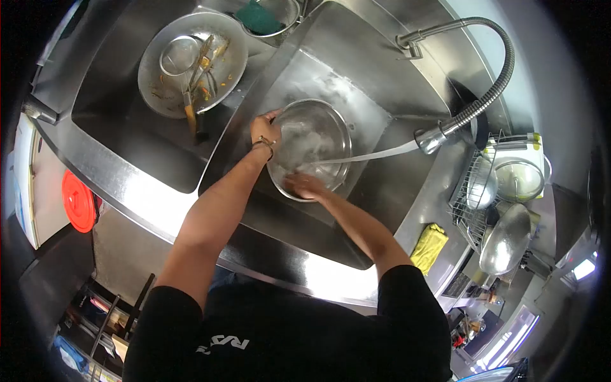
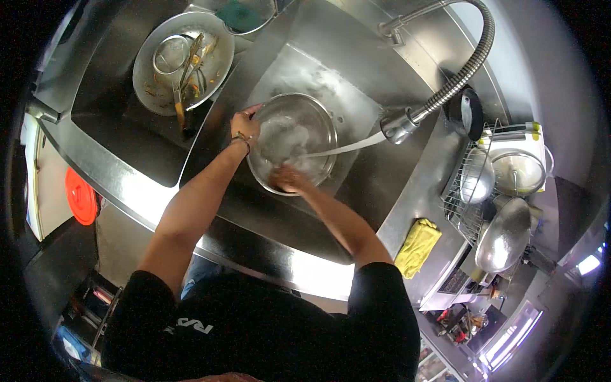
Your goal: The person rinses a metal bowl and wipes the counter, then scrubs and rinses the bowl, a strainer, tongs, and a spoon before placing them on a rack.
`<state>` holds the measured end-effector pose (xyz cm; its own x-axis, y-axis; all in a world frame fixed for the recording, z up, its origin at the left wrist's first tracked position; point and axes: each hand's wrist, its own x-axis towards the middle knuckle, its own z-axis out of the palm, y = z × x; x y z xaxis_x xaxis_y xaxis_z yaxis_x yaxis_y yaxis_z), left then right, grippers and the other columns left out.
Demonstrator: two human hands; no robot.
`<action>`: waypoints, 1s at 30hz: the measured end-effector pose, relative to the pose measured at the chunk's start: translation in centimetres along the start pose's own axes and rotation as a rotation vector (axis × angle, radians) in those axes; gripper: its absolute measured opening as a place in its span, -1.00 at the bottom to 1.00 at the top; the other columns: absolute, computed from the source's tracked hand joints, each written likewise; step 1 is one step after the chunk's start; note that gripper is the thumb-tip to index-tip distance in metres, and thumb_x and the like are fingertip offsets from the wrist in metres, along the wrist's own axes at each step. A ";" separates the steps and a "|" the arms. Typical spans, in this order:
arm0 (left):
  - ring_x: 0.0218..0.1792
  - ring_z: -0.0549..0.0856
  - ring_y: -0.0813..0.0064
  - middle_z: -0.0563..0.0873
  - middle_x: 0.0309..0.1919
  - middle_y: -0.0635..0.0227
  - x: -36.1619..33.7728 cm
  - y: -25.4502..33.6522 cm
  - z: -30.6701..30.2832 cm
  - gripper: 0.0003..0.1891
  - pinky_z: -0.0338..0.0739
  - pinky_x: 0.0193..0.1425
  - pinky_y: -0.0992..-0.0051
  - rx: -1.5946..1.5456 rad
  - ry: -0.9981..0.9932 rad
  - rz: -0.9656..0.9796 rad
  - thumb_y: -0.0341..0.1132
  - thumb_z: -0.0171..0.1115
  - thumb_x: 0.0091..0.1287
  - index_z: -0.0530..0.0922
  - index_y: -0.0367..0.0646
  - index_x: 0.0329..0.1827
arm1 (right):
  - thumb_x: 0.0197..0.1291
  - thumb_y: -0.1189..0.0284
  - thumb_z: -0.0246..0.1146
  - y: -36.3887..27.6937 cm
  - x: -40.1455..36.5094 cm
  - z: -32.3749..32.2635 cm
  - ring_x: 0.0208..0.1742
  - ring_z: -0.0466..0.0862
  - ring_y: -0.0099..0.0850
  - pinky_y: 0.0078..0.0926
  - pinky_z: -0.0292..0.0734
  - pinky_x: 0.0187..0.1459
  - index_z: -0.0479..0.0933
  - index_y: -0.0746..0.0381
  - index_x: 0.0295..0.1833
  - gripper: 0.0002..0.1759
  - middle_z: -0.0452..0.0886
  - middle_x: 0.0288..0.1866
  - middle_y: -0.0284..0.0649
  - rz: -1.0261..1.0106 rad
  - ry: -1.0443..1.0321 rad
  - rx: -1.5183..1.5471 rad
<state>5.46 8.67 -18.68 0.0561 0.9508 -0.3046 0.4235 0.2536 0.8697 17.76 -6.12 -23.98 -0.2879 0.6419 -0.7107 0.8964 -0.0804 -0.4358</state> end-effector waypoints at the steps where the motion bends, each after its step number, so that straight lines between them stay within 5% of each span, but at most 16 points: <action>1: -0.13 0.67 0.24 0.67 -0.20 0.06 -0.4 0.4 0.1 -0.54 0.49 0.00 0.46 0.040 -0.001 0.043 -0.62 0.00 -0.08 0.63 -0.10 -0.09 | 0.32 0.31 -0.11 -2.3 0.1 0.2 0.37 0.19 -0.35 -0.40 0.14 0.32 0.36 0.15 0.19 -0.62 0.21 0.37 -0.24 -0.160 0.035 0.133; 2: -0.13 0.67 0.24 0.67 -0.20 0.06 -0.2 0.5 0.1 -0.54 0.49 0.00 0.46 0.041 -0.004 0.048 -0.62 0.00 -0.08 0.63 -0.10 -0.09 | 0.32 0.31 -0.11 -3.2 0.4 -0.1 0.37 0.19 -0.35 -0.40 0.14 0.32 0.36 0.15 0.19 -0.62 0.21 0.37 -0.24 -0.158 0.040 0.134; 4: -0.13 0.67 0.25 0.67 -0.19 0.07 0.6 -0.5 -0.4 -0.54 0.49 0.00 0.46 0.084 0.006 0.032 -0.62 0.01 -0.09 0.63 -0.08 -0.09 | 0.26 0.17 -0.14 -4.0 1.4 -0.7 0.36 0.20 -0.21 -0.36 0.02 0.37 0.28 0.20 0.26 -0.47 0.20 0.35 -0.12 -0.490 0.318 0.582; 7: -0.15 0.67 0.24 0.67 -0.19 0.08 2.0 -2.8 0.0 -0.54 0.49 0.00 0.46 -0.145 0.008 -0.027 -0.60 0.02 -0.10 0.64 -0.07 -0.10 | 0.27 0.20 -0.13 7.1 5.9 7.5 0.33 0.24 -0.17 -0.33 0.03 0.36 0.23 0.27 0.28 -0.46 0.29 0.29 -0.08 -0.280 0.061 0.823; 10: -0.15 0.67 0.27 0.68 -0.19 0.11 0.7 -0.4 -0.3 -0.53 0.50 -0.02 0.47 0.005 0.052 -0.045 -0.60 0.02 -0.10 0.64 -0.04 -0.10 | 0.27 0.28 -0.12 0.0 -0.1 -3.5 0.31 0.27 -0.21 -0.28 0.06 0.33 0.15 0.33 0.30 -0.46 0.33 0.25 -0.05 0.237 -0.063 -0.353; 11: -0.15 0.67 0.27 0.68 -0.19 0.11 0.7 -0.7 -0.2 -0.53 0.50 -0.02 0.47 0.003 0.052 -0.057 -0.60 0.02 -0.10 0.64 -0.04 -0.10 | 0.27 0.28 -0.12 0.3 1.2 -1.4 0.31 0.27 -0.21 -0.28 0.06 0.33 0.15 0.33 0.30 -0.46 0.33 0.25 -0.05 0.235 -0.075 -0.356; 13: -0.16 0.67 0.28 0.68 -0.18 0.15 1.4 -1.2 -0.1 -0.52 0.50 -0.03 0.47 -0.027 0.019 -0.076 -0.61 0.02 -0.08 0.64 0.00 -0.08 | 0.26 0.32 -0.07 0.7 5.1 4.1 0.28 0.31 -0.32 -0.26 0.16 0.25 0.14 0.25 0.32 -0.47 0.37 0.22 -0.15 -0.322 0.102 0.643; 14: -0.16 0.67 0.28 0.68 -0.18 0.15 1.4 -1.3 -0.4 -0.52 0.50 -0.03 0.47 -0.023 0.023 -0.082 -0.61 0.02 -0.08 0.64 0.00 -0.08 | 0.26 0.32 -0.07 0.1 4.9 3.8 0.28 0.31 -0.32 -0.26 0.16 0.25 0.14 0.25 0.32 -0.47 0.37 0.22 -0.15 -0.326 0.095 0.646; 16: -0.15 0.67 0.31 0.68 -0.16 0.17 1.4 -1.5 -0.9 -0.52 0.50 -0.03 0.48 -0.083 -0.021 -0.151 -0.62 0.01 -0.04 0.62 0.00 -0.05 | 0.26 0.31 -0.07 -0.8 3.9 2.5 0.26 0.34 -0.41 -0.27 0.21 0.21 0.14 0.21 0.33 -0.47 0.37 0.22 -0.19 -0.261 0.065 0.449; 18: -0.15 0.67 0.33 0.68 -0.15 0.16 1.9 -3.0 -0.1 -0.52 0.50 -0.02 0.49 -0.043 -0.067 -0.128 -0.62 0.00 -0.03 0.62 -0.03 -0.04 | 0.29 0.07 -0.12 6.5 4.5 4.1 0.36 0.20 -0.25 -0.08 0.02 0.32 0.13 0.08 0.36 -0.42 0.22 0.35 -0.13 0.001 -0.018 -0.204; 20: -0.12 0.67 0.37 0.67 -0.13 0.14 0.9 -1.3 -0.7 -0.53 0.49 0.01 0.51 0.081 -0.181 -0.097 -0.63 -0.03 -0.02 0.60 -0.10 -0.02 | 0.28 0.12 -0.11 8.9 4.4 0.4 0.42 0.09 -0.28 -0.11 -0.06 0.36 0.06 0.01 0.39 -0.42 0.07 0.42 -0.17 0.273 0.552 -0.453; 22: -0.13 0.67 0.36 0.67 -0.14 0.14 0.0 -0.7 0.1 -0.53 0.49 0.01 0.51 0.064 -0.165 -0.165 -0.63 -0.04 0.00 0.60 -0.09 -0.02 | 0.26 0.16 -0.09 10.3 4.1 -6.3 0.46 -0.03 -0.22 -0.11 -0.12 0.38 0.00 0.10 0.41 -0.37 -0.03 0.45 -0.11 -0.033 0.628 -1.153; 25: -0.14 0.67 0.36 0.68 -0.17 0.15 -0.2 -0.9 0.8 -0.57 0.49 0.01 0.49 0.142 -0.144 -0.198 -0.60 0.00 0.05 0.59 -0.09 -0.01 | 0.23 0.21 -0.08 4.7 5.0 -8.4 0.46 -0.06 -0.16 -0.17 -0.11 0.39 -0.01 0.16 0.41 -0.35 -0.06 0.46 -0.06 -0.055 0.840 -0.776; 27: -0.13 0.67 0.35 0.68 -0.18 0.13 -1.1 2.5 -0.8 -0.63 0.50 0.00 0.49 -0.078 -0.151 -0.366 -0.54 0.08 0.08 0.59 -0.11 -0.02 | 0.18 0.23 -0.03 -1.3 5.4 -6.5 0.45 -0.03 -0.12 -0.17 -0.08 0.38 -0.01 0.13 0.41 -0.32 -0.08 0.46 -0.06 -0.214 0.901 0.046; 30: -0.08 0.63 0.44 0.64 -0.07 0.18 1.3 -1.7 0.0 -0.65 0.51 -0.03 0.45 0.048 -0.221 -0.284 -0.53 0.06 0.20 0.53 -0.14 0.07 | 0.06 0.39 0.09 4.4 11.7 5.0 0.44 0.02 -0.17 -0.17 -0.16 0.39 0.16 0.09 0.35 -0.33 -0.04 0.45 -0.09 -0.512 0.711 -0.261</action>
<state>4.77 9.52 -20.53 0.1223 0.7809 -0.6126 0.4915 0.4886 0.7209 16.64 -2.76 -37.00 -0.4736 0.8771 0.0799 0.7891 0.4629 -0.4038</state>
